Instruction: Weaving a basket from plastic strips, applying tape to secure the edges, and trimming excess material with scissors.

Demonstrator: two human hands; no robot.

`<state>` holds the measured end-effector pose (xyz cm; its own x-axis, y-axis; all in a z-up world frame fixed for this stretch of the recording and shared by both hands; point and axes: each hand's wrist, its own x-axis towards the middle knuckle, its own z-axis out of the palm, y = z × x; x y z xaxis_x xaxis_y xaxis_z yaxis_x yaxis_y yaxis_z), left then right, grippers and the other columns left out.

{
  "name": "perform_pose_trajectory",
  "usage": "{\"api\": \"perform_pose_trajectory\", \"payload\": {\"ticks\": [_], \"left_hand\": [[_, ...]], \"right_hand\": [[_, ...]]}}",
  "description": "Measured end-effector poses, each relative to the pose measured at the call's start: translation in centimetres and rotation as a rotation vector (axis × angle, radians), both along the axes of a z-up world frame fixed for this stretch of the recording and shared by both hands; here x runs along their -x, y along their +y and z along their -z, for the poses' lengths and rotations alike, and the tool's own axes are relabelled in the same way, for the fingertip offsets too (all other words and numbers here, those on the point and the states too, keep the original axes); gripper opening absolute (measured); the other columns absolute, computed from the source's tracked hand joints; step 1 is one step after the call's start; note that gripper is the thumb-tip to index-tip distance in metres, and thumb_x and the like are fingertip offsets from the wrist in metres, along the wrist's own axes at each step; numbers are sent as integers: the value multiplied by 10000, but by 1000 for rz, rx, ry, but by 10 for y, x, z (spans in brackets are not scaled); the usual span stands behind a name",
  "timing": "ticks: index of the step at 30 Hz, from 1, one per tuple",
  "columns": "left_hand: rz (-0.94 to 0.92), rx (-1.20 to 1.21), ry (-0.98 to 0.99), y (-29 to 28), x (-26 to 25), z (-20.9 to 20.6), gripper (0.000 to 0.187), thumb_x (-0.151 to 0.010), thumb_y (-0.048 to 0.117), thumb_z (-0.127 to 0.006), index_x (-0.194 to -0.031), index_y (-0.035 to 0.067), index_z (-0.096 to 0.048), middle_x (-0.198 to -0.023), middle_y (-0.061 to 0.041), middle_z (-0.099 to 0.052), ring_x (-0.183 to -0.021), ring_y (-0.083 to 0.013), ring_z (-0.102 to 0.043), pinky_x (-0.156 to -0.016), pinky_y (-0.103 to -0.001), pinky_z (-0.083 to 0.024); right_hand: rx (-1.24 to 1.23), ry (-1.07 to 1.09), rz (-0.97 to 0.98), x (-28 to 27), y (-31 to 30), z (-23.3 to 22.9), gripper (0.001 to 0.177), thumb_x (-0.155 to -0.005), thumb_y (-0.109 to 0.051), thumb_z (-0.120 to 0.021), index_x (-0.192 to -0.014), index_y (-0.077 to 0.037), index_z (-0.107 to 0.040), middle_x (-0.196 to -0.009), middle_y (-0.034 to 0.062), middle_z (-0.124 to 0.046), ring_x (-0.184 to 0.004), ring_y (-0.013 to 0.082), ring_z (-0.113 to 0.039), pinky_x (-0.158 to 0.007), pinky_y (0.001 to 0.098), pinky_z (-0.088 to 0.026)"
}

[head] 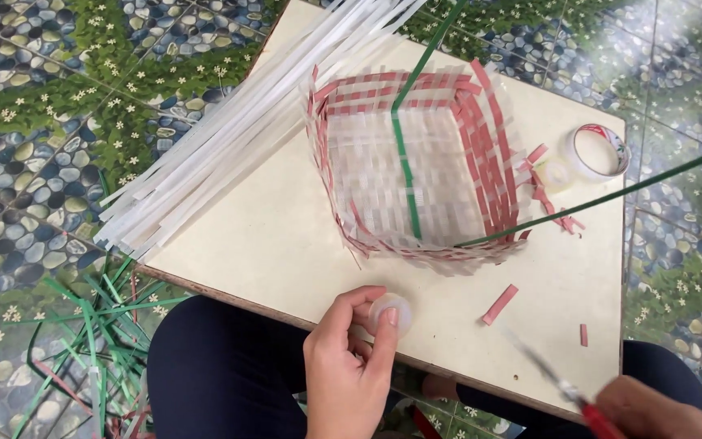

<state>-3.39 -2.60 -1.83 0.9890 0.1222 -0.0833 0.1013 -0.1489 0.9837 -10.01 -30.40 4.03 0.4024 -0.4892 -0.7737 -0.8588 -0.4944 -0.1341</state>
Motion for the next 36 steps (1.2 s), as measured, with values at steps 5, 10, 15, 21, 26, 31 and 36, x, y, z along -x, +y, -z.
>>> {"api": "perform_pose_trajectory", "payload": {"ticks": [5, 10, 15, 21, 26, 31, 36], "left_hand": [[-27, 9, -38, -3, 4, 1, 174, -843, 239, -675, -969, 136, -735, -734, 45, -634, -427, -73, -364, -404, -209, -400], [-11, -23, -137, -4, 4, 0, 178, -859, 253, -644, -951, 122, -723, -778, 33, -632, -435, -85, -403, -416, -209, -412], [0, -22, -162, -5, 5, -1, 152, -860, 222, -651, -953, 120, -716, -783, 25, -615, -457, -88, -402, -420, -206, -408], [17, -17, -194, -4, 5, -1, 151, -881, 202, -630, -975, 109, -702, -792, 18, -606, -517, -79, -443, -423, -198, -420], [-7, -1, -191, -2, 8, -3, 149, -884, 200, -625, -965, 95, -693, -811, 8, -624, -574, -78, -489, -425, -197, -435], [-183, -141, -320, 5, 6, -5, 133, -853, 150, -652, -945, 78, -717, -885, -46, -619, -658, -111, -585, -480, -189, -530], [-58, -393, -284, 23, -5, -4, 183, -845, 191, -685, -1009, 125, -730, -853, -3, -611, -819, -172, -571, -628, -305, -462]], "right_hand": [[-130, 121, -492, -40, 44, -21, 543, -863, -552, -924, -827, -169, -541, -746, -6, -381, -703, 140, -311, -630, 284, -297], [-99, 162, -576, -59, 64, -23, 427, -845, -554, -817, -869, -200, -580, -663, -38, -581, -609, 104, -471, -609, 226, -386], [-101, 185, -482, -68, 82, -36, 424, -879, -547, -768, -865, -160, -594, -693, 16, -482, -602, 142, -411, -617, 254, -321], [-57, 136, -552, -68, 85, -36, 473, -902, -563, -759, -815, -150, -546, -657, 16, -521, -593, 140, -399, -588, 255, -341], [-35, 151, -542, -65, 79, -35, 435, -879, -555, -783, -825, -165, -597, -655, 8, -516, -597, 137, -424, -591, 237, -358], [-196, 261, -671, -46, 36, -20, 585, -778, -667, -903, -937, -267, -507, -860, -84, -469, -796, 96, -366, -756, 214, -358], [-11, 166, -932, -8, -111, 106, 268, -776, -643, -647, -878, -412, -737, -906, -206, -710, -888, -34, -671, -863, 146, -546]]}}
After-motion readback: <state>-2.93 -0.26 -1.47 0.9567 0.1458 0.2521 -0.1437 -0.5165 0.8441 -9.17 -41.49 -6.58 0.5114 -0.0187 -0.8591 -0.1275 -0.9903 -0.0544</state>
